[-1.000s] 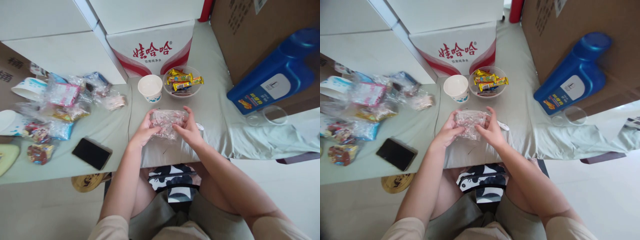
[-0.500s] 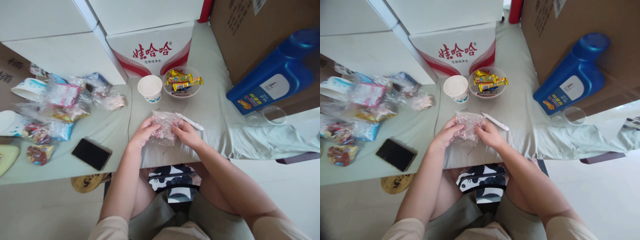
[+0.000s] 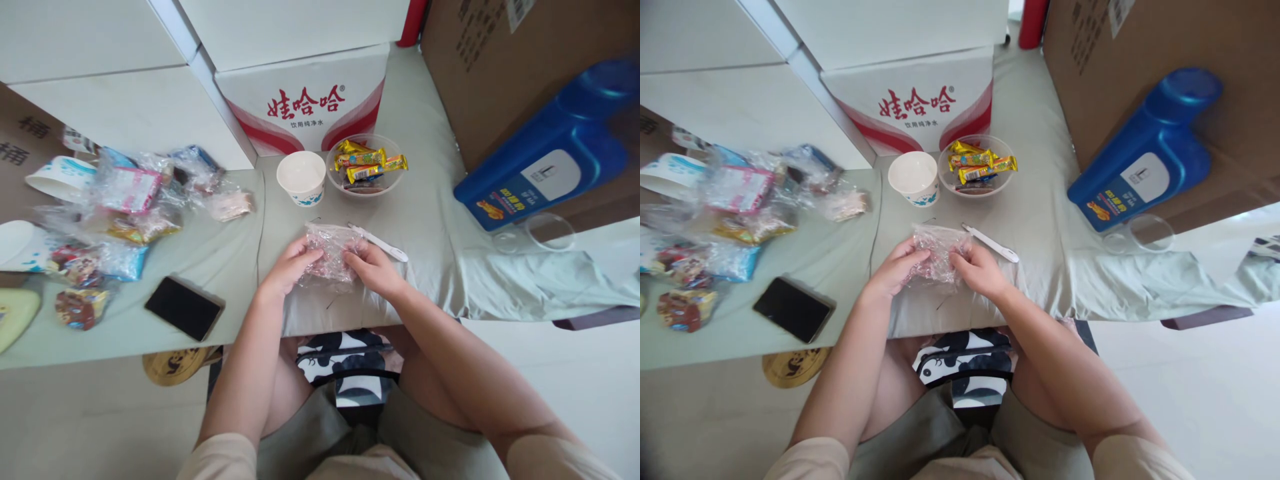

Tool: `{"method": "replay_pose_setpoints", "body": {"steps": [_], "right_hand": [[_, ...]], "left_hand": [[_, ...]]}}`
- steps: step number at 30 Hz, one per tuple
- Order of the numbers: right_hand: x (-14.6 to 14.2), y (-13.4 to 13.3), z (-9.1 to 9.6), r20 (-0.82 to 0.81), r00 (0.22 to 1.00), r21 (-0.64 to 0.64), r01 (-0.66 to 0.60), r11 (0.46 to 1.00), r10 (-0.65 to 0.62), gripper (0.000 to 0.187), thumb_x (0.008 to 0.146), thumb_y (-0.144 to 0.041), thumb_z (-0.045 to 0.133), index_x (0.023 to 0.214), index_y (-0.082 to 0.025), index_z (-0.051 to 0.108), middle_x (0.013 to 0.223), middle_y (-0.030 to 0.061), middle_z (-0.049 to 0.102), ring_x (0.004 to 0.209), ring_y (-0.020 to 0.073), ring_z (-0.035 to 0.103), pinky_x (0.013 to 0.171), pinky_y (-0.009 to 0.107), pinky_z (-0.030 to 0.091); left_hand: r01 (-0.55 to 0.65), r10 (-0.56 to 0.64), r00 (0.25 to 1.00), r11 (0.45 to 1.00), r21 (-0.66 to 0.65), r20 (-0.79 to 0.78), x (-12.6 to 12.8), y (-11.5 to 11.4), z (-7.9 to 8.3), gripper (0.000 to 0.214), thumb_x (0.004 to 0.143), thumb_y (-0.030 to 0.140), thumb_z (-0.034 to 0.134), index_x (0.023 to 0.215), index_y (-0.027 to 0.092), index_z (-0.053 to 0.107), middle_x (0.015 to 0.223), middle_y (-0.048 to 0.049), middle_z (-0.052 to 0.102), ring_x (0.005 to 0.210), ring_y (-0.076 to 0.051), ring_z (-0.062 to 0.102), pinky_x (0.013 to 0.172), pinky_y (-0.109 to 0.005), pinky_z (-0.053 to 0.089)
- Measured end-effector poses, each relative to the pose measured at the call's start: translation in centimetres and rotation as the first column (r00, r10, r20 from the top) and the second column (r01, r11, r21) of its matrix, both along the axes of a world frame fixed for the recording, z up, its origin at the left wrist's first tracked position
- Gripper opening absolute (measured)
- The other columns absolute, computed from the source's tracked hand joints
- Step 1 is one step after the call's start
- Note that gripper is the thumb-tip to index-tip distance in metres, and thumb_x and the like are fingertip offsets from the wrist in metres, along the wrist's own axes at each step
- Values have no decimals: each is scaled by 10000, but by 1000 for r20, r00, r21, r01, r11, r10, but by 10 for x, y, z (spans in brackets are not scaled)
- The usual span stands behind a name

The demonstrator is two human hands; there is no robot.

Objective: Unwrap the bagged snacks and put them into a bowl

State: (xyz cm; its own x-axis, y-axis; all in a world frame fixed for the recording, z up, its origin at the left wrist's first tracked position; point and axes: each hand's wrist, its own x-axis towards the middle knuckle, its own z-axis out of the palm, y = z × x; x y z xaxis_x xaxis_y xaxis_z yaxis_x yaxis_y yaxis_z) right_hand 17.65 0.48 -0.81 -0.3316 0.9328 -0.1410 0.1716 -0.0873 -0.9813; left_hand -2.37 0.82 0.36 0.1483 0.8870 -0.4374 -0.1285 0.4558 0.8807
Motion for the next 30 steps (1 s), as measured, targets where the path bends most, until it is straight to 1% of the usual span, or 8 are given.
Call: {"method": "replay_pose_setpoints", "body": {"steps": [4,8,14,19,22,26,30], "right_hand": [[0,0,2,14,1000,25,-5,1000,5,332,891,-486,588,695,-219,567,658,-4,601,643,151,552,638,311,454],[-1,-1,3,14,1000,26,-6,1000,6,309,882,-475,586,707,-222,566,671,2,606,649,159,554,637,315,452],[0,-2,4,95,995,19,-18,1000,16,294,879,-448,556,702,-214,570,673,8,613,667,164,562,663,319,445],[0,-3,7,150,988,49,-34,998,27,279,881,-423,544,701,-212,575,676,5,611,669,174,568,671,321,437],[-1,-4,8,185,982,75,-56,996,41,271,878,-412,523,704,-211,575,688,9,615,675,173,560,663,314,417],[-2,-5,8,212,975,136,-103,985,72,276,873,-408,494,681,-213,533,681,12,599,681,175,557,662,311,396],[-2,-6,7,221,969,159,-150,976,113,232,885,-388,480,795,-210,600,769,26,660,734,188,605,706,314,427]], "left_hand": [[10,-10,1000,1000,14,-11,1,0,1,347,646,305,834,924,173,674,785,-5,716,640,-136,648,585,-242,530],[18,-18,1000,999,26,-20,2,1,0,348,651,317,827,933,169,686,795,-9,716,658,-143,649,606,-255,532],[28,-27,999,1000,12,-31,3,0,0,340,658,318,819,937,175,685,808,-7,714,666,-142,642,610,-257,524],[28,-27,998,1000,8,-57,4,0,-1,345,650,330,825,932,177,696,804,-10,725,677,-148,646,622,-254,514],[36,-34,997,999,30,-70,5,0,-2,337,652,337,823,927,179,709,807,-9,726,680,-148,639,625,-250,499],[66,-59,993,995,68,-97,5,-1,-2,310,681,358,810,913,176,716,790,-7,709,661,-138,609,616,-244,471],[104,-91,985,991,84,-148,5,-1,-2,327,715,392,797,938,172,706,813,-12,703,700,-146,610,641,-250,474]]}}
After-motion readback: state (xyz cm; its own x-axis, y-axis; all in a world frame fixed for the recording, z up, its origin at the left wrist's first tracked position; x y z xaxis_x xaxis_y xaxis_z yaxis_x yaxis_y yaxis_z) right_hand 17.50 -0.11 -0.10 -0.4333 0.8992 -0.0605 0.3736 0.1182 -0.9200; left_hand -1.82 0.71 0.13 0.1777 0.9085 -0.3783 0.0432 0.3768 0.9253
